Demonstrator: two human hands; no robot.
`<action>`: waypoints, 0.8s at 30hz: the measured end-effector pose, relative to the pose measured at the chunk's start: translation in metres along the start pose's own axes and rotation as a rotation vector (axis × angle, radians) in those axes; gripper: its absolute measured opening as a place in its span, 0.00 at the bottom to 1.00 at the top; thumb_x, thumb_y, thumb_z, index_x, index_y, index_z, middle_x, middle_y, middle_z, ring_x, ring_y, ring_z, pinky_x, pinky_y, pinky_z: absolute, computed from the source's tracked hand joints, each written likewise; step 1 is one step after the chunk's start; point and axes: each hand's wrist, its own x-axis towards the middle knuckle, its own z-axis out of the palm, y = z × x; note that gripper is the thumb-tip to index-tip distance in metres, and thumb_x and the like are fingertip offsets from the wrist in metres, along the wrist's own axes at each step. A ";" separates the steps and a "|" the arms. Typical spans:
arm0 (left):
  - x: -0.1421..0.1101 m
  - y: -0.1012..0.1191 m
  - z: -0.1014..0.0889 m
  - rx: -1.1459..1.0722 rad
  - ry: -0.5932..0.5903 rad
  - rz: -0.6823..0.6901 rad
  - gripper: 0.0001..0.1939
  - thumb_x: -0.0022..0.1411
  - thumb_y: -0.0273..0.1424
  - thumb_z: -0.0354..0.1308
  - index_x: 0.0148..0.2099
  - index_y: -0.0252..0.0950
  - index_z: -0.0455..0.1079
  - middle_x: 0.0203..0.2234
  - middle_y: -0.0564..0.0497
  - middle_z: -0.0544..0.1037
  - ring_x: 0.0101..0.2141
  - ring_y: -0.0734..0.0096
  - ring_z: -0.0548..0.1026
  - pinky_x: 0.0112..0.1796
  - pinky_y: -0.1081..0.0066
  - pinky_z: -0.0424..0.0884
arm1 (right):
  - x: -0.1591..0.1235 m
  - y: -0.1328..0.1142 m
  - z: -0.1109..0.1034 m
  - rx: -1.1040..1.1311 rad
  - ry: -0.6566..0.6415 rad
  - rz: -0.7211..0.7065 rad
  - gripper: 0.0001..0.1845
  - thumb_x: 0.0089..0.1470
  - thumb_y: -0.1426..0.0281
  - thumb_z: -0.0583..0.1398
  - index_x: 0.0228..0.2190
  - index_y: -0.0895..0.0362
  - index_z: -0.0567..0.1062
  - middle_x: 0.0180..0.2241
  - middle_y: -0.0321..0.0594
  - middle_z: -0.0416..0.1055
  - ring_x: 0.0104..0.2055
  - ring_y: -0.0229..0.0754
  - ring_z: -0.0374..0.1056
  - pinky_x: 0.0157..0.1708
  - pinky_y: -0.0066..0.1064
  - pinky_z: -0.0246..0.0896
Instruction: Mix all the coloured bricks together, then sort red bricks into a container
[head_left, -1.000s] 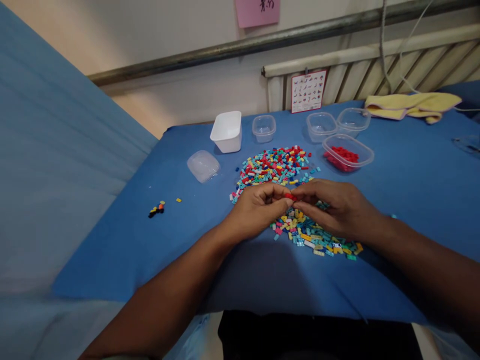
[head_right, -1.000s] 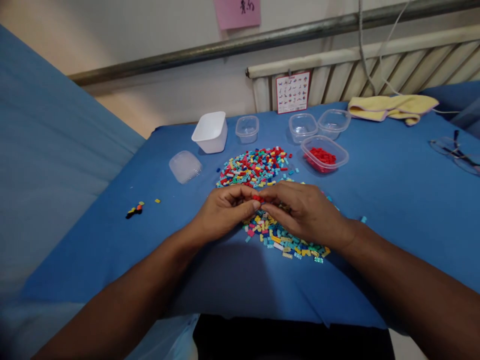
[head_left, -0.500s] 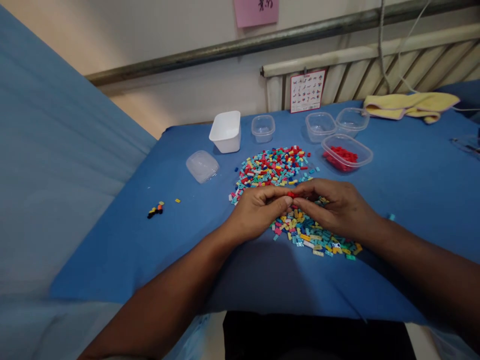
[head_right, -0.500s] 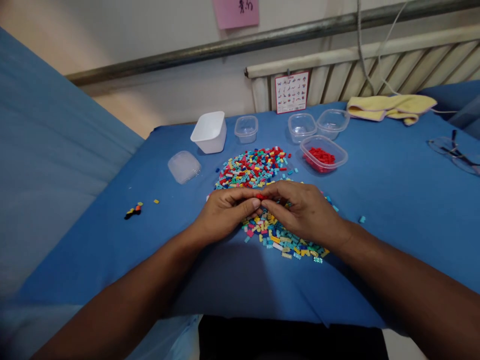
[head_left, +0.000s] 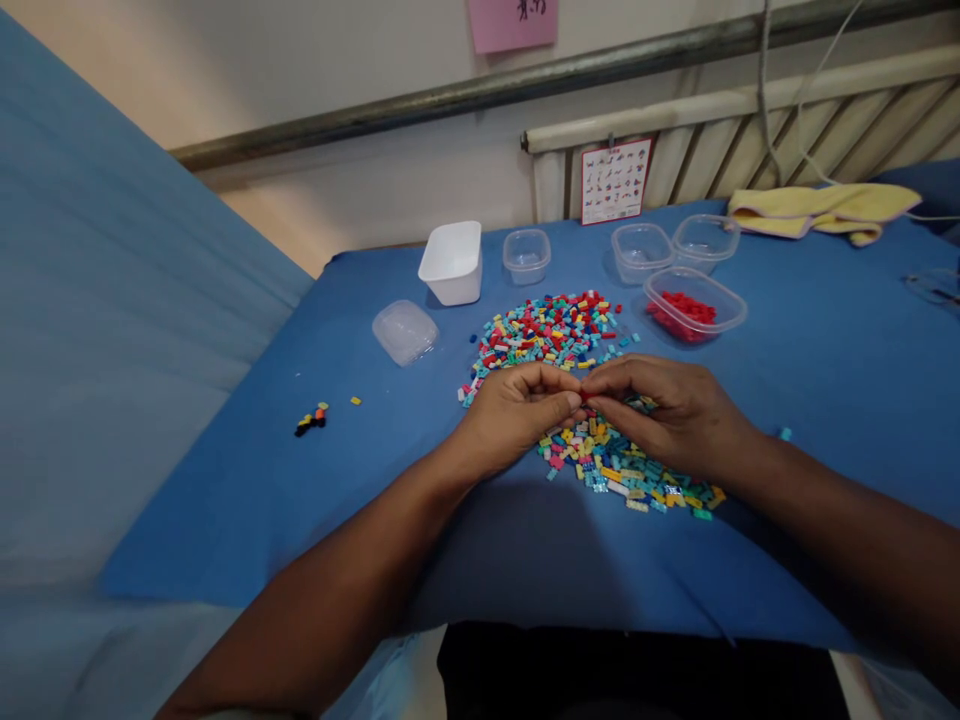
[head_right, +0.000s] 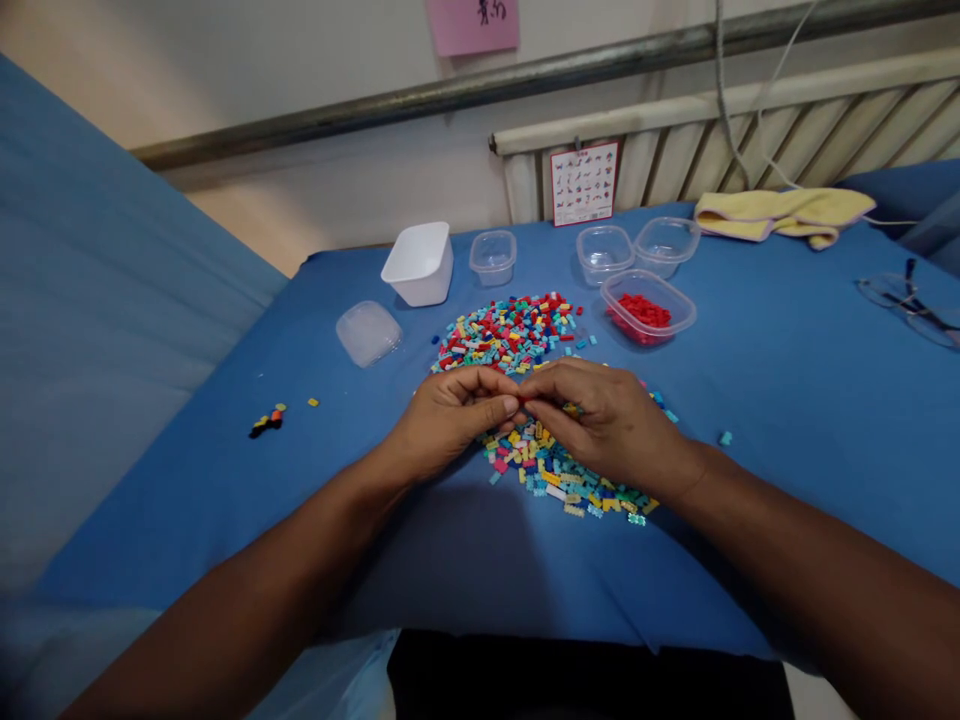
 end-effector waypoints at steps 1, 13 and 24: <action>0.000 0.001 0.001 0.007 -0.003 0.001 0.13 0.60 0.33 0.77 0.43 0.33 0.80 0.33 0.48 0.85 0.36 0.72 0.84 0.41 0.71 0.79 | 0.000 -0.001 0.000 0.003 -0.002 -0.003 0.08 0.72 0.70 0.64 0.49 0.47 0.79 0.45 0.38 0.86 0.45 0.46 0.83 0.44 0.39 0.78; 0.000 -0.003 0.002 0.125 -0.052 0.104 0.12 0.65 0.36 0.73 0.43 0.33 0.78 0.32 0.48 0.84 0.33 0.73 0.80 0.38 0.70 0.75 | 0.005 0.001 -0.008 -0.060 0.032 0.018 0.06 0.68 0.75 0.64 0.43 0.51 0.79 0.40 0.38 0.83 0.40 0.43 0.80 0.40 0.35 0.72; 0.003 -0.003 0.007 0.002 0.071 0.027 0.07 0.61 0.27 0.71 0.42 0.35 0.78 0.35 0.50 0.85 0.38 0.73 0.84 0.43 0.73 0.78 | 0.001 0.008 -0.006 -0.036 -0.028 0.030 0.10 0.68 0.76 0.64 0.46 0.50 0.80 0.41 0.37 0.83 0.40 0.43 0.79 0.40 0.34 0.70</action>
